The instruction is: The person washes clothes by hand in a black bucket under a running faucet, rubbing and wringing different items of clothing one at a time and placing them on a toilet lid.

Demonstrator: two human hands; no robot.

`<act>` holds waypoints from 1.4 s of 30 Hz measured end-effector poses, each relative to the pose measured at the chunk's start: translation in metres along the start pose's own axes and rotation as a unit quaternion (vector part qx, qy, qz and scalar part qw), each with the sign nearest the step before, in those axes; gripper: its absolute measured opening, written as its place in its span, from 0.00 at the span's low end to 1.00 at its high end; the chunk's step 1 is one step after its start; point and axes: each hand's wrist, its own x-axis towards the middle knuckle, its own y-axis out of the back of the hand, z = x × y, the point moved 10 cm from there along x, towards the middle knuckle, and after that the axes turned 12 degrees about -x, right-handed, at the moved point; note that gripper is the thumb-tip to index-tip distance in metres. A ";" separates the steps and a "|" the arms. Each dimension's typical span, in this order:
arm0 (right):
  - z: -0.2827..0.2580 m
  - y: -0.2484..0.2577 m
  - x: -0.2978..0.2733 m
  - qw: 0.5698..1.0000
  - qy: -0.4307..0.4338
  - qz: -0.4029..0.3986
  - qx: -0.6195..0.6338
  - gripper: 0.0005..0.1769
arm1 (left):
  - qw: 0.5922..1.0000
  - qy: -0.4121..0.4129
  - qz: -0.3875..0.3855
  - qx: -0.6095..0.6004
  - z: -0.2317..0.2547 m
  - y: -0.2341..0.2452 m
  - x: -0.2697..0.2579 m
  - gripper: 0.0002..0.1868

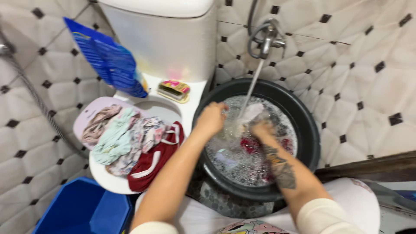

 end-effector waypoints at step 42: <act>-0.005 0.060 0.039 0.988 0.118 -0.050 0.088 0.20 | 0.993 0.076 -0.080 -0.041 -0.076 -0.105 0.072 0.15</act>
